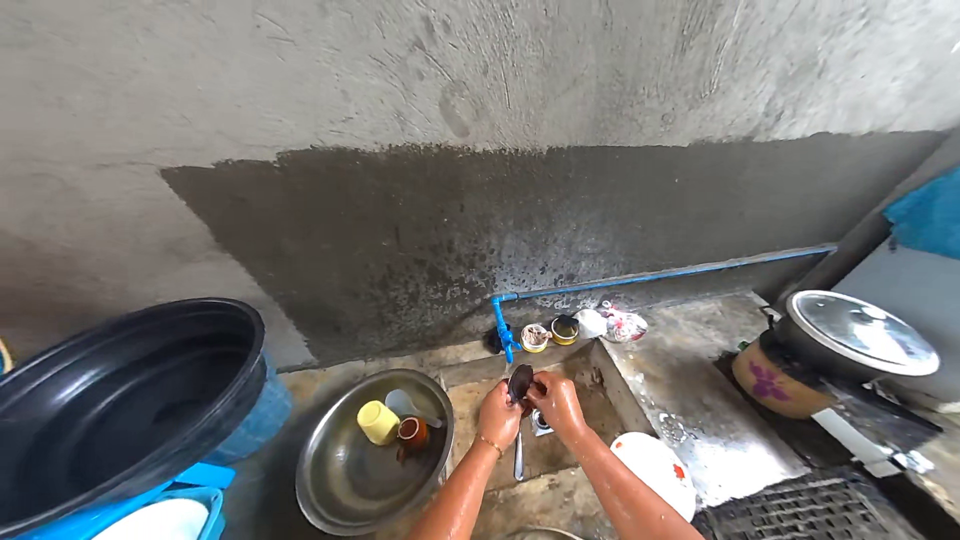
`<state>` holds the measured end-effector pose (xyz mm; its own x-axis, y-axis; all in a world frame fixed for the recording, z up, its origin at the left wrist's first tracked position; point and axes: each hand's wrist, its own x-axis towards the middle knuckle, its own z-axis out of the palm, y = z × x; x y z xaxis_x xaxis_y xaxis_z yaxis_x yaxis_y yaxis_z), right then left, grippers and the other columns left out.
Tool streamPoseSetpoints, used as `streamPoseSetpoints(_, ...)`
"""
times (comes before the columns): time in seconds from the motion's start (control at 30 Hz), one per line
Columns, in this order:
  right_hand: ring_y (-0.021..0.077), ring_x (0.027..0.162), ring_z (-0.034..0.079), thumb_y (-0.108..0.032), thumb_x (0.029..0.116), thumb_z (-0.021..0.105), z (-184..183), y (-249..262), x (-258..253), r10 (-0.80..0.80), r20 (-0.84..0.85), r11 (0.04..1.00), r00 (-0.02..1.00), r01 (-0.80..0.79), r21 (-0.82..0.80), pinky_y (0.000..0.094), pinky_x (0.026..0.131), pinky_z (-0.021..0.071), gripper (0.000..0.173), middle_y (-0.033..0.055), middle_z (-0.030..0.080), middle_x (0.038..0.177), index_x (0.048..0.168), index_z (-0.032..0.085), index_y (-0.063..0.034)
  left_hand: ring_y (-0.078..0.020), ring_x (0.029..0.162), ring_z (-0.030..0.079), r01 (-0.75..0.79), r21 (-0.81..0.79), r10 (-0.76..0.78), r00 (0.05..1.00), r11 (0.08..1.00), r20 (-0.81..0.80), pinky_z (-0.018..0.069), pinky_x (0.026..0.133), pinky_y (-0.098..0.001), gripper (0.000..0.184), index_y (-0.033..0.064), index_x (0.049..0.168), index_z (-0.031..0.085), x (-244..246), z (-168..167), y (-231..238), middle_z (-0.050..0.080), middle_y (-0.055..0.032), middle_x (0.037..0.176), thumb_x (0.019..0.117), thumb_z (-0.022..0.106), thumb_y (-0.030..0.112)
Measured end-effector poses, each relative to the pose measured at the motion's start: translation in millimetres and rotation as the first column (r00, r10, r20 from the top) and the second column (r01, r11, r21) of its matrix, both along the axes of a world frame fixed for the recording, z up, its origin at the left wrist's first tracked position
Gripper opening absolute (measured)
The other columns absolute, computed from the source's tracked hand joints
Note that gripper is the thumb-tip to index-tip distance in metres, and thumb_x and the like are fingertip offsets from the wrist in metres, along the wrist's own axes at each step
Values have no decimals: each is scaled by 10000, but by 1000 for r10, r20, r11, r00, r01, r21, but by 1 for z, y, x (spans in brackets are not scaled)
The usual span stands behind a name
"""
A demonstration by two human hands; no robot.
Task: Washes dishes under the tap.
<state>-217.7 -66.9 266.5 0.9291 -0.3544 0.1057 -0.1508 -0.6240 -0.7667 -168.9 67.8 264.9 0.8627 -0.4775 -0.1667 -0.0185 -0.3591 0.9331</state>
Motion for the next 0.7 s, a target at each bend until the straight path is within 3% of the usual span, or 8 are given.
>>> streamPoseSetpoints(0.17, 280, 915, 723, -219, 917, 705, 2, 3, -2, -38, -55, 999, 998, 36, -36, 450, 870, 567, 282, 169, 738, 956, 1063, 710, 22, -245, 1019, 681, 52, 88, -55, 998, 995, 26, 529, 951, -423, 307, -42, 1244, 607, -1, 1, -1, 695, -182, 1084, 941, 610, 9)
streamPoseSetpoints(0.33, 313, 871, 741, -124, 945, 639, -10, 11, 0, -170, 126, 981, 977, 180, -69, 461, 821, 586, 220, 193, 746, 919, 1057, 727, 43, -215, 963, 683, 57, 32, -57, 998, 998, -4, 547, 910, -395, 291, -41, 1218, 609, -3, 6, -3, 691, -160, 1050, 930, 630, 0)
streamPoseSetpoints(0.47, 310, 879, 739, -252, 959, 653, -5, 9, -3, -134, 28, 985, 991, 136, -107, 486, 817, 584, 287, 171, 745, 915, 1063, 717, 8, -188, 921, 690, 69, -2, -69, 997, 998, -17, 559, 882, -377, 267, -36, 1188, 620, -3, -1, -1, 698, -139, 1024, 924, 636, 1)
streamPoseSetpoints(0.57, 329, 847, 733, -189, 961, 631, -3, 7, -1, -157, 56, 978, 986, 163, -127, 498, 790, 579, 245, 191, 733, 874, 992, 724, 35, -174, 938, 723, 63, -93, -71, 994, 994, -87, 600, 876, -350, 295, -42, 1236, 599, -8, -3, -2, 712, -145, 1083, 943, 627, -28)
streamPoseSetpoints(0.7, 306, 865, 731, -233, 951, 640, 0, 6, 1, -131, 10, 982, 991, 131, -139, 485, 804, 578, 265, 168, 737, 901, 1017, 723, 10, -180, 921, 737, 42, -135, -59, 990, 990, -126, 625, 850, -352, 305, -50, 1248, 582, -8, -2, -1, 708, -153, 1101, 945, 610, -57)
